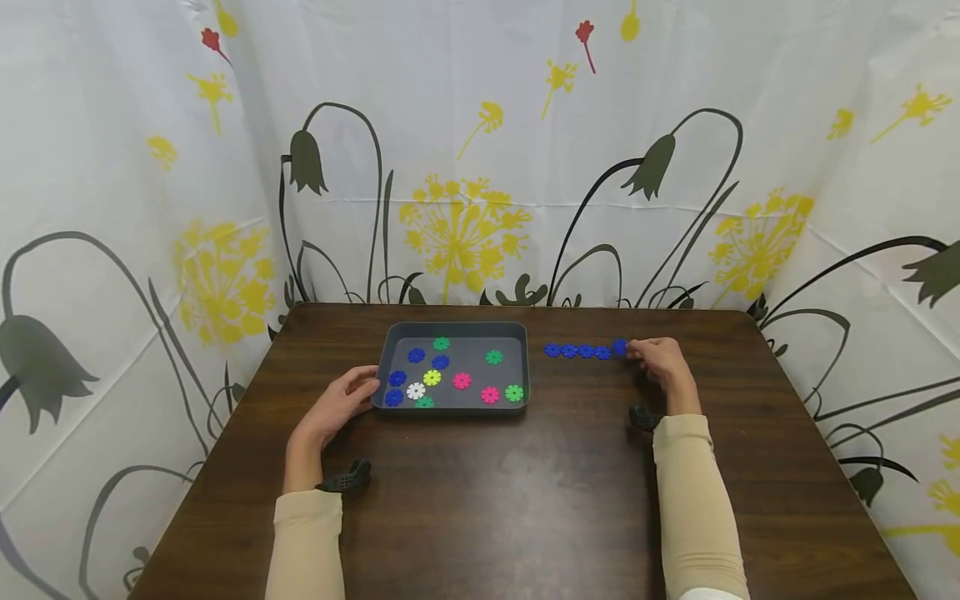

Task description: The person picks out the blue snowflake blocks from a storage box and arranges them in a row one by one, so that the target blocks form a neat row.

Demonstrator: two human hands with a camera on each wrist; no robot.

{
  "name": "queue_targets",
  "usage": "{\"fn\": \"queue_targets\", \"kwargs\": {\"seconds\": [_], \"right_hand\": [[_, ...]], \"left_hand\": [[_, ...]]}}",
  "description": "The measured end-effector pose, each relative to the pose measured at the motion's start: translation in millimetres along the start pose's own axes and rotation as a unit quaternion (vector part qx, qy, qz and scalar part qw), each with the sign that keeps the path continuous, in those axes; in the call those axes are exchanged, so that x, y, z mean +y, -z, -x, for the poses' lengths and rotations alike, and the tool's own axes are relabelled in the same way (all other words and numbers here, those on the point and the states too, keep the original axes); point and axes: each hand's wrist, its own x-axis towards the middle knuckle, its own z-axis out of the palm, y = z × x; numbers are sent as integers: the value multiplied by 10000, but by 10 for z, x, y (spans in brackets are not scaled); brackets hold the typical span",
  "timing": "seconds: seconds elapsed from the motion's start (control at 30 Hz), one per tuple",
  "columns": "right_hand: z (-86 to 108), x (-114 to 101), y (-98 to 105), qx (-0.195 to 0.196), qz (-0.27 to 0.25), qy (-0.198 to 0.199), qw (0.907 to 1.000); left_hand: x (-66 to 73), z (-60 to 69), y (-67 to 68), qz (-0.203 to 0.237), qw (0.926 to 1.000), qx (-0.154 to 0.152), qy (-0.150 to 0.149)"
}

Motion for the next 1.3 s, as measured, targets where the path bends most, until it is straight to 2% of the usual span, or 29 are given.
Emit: {"fn": "queue_targets", "kwargs": {"seconds": [0.17, 0.33, 0.83, 1.1, 1.3], "right_hand": [[-13, 17, 0, -8, -112, -165, 9998], [-16, -8, 21, -17, -1, -246, 9997], [-30, -10, -38, 134, 233, -238, 9994], [-37, -3, -36, 172, 124, -243, 9995], [-37, 32, -22, 245, -214, -274, 9991]], "left_hand": [[4, 3, 8, 12, 10000, 5, 21], [3, -3, -5, -24, 10000, 25, 7], [28, 33, -15, 34, 10000, -30, -78], [19, 40, -13, 22, 9999, -4, -98], [25, 42, -20, 11, 10000, 26, -48]]}}
